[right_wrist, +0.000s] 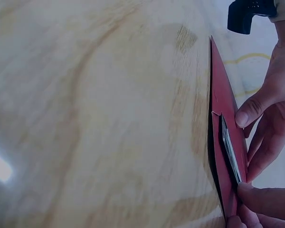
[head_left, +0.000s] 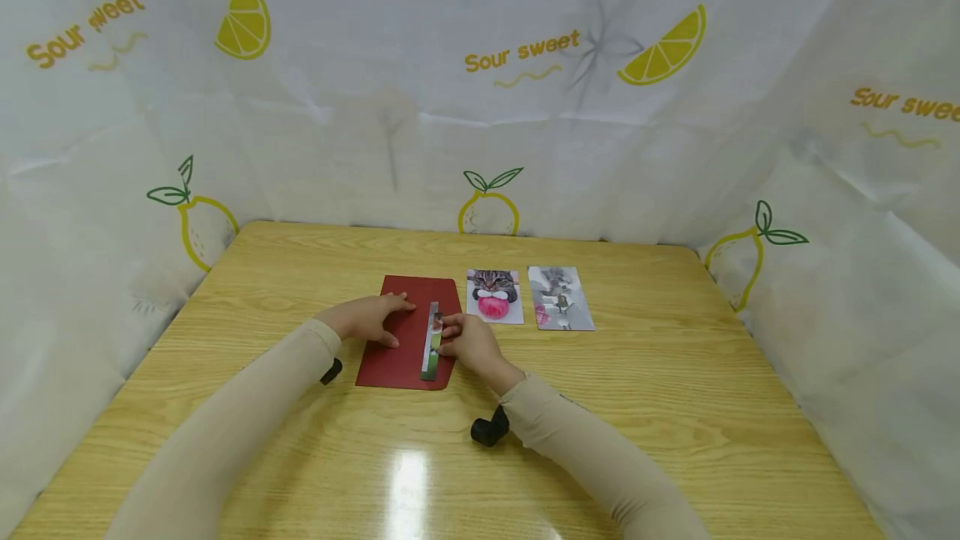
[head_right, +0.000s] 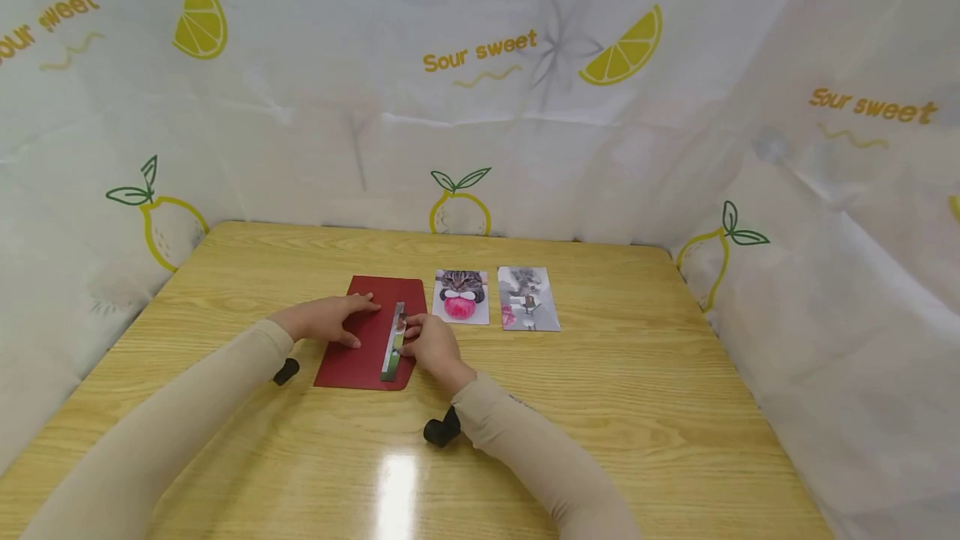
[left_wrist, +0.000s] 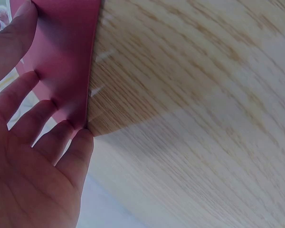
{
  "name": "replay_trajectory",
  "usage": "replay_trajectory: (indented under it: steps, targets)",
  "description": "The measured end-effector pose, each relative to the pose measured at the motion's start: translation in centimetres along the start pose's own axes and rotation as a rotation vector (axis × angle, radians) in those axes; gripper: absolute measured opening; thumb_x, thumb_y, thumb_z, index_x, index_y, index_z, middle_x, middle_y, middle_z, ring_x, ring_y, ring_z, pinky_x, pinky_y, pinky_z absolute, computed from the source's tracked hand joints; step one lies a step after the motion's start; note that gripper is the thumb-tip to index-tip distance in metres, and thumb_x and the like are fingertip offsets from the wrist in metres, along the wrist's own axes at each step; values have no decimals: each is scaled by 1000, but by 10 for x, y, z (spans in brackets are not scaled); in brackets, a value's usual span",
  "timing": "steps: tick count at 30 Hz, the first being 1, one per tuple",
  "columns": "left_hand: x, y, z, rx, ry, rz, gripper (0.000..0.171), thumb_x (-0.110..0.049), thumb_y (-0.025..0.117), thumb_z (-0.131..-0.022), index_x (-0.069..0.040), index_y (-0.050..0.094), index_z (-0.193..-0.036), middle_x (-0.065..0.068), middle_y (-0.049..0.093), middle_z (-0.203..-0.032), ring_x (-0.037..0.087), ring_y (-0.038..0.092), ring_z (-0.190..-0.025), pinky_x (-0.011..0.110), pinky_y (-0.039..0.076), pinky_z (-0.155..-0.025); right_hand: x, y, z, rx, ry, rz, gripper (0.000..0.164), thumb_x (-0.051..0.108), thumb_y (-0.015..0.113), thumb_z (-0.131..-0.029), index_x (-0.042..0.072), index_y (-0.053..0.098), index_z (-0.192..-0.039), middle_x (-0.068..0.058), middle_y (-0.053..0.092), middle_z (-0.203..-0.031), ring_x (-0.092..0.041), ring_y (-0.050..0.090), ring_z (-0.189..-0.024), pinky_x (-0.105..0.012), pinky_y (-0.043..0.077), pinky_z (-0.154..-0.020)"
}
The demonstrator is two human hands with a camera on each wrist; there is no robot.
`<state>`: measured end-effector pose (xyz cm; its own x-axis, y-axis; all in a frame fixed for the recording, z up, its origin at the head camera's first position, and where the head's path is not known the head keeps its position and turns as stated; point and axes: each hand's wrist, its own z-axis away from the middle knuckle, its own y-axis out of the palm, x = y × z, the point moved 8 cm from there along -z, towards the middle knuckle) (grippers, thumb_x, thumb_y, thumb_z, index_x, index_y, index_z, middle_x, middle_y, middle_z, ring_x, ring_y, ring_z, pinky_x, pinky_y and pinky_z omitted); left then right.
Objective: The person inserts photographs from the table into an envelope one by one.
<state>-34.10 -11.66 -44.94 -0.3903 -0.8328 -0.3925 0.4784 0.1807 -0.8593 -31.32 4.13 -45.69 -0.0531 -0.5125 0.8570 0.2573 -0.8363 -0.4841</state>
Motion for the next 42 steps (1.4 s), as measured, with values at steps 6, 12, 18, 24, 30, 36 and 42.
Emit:
replay_trajectory:
  steps: [6,12,18,24,30,36,42]
  targets:
    - [0,1,-1,-3,8,-1,67,-23,72,-88,-9,42,-147,20,22,-158,39,25,-144,51,30,-114,1,2,-2,10,-7,42,45,-4,75,-80,-1,63,-123,-9,67,-97,-13,58,-81,-22,52,-67]
    - [1,1,-2,1,2,-1,68,-22,72,-88,-9,42,-147,20,22,-159,39,24,-145,51,30,-114,1,4,-4,6,-25,72,46,-3,76,-78,0,64,-122,-8,68,-95,-13,59,-82,-22,53,-67]
    - [2,4,-4,7,3,14,68,-22,72,-88,-9,42,-147,20,21,-159,39,22,-145,50,29,-115,2,6,-7,1,-45,91,44,-4,77,-77,1,65,-120,-8,69,-95,-13,60,-82,-23,54,-68]
    - [3,5,-5,7,0,21,68,-22,72,-88,-10,42,-147,19,20,-159,38,21,-146,50,29,-115,2,6,-8,-4,-26,95,44,-3,77,-78,3,66,-120,-7,69,-96,-13,60,-83,-23,53,-70]
    - [3,4,-3,-2,-2,12,68,-22,72,-88,-9,42,-147,19,21,-159,38,24,-145,50,30,-114,4,6,-8,-2,-40,122,46,-2,78,-77,2,66,-121,-6,70,-95,-14,62,-85,-24,53,-70]
    - [2,3,-2,-9,3,17,67,-22,72,-88,-9,42,-147,20,22,-159,39,26,-144,50,31,-114,4,5,-10,-10,-35,137,48,-1,79,-77,4,66,-123,-4,68,-93,-14,60,-83,-22,52,-67]
    - [1,2,-1,-8,4,12,68,-23,72,-88,-9,42,-147,20,22,-159,39,26,-144,50,32,-114,6,5,-11,-13,-39,173,47,1,80,-77,4,66,-122,-4,69,-92,-14,60,-81,-22,51,-65]
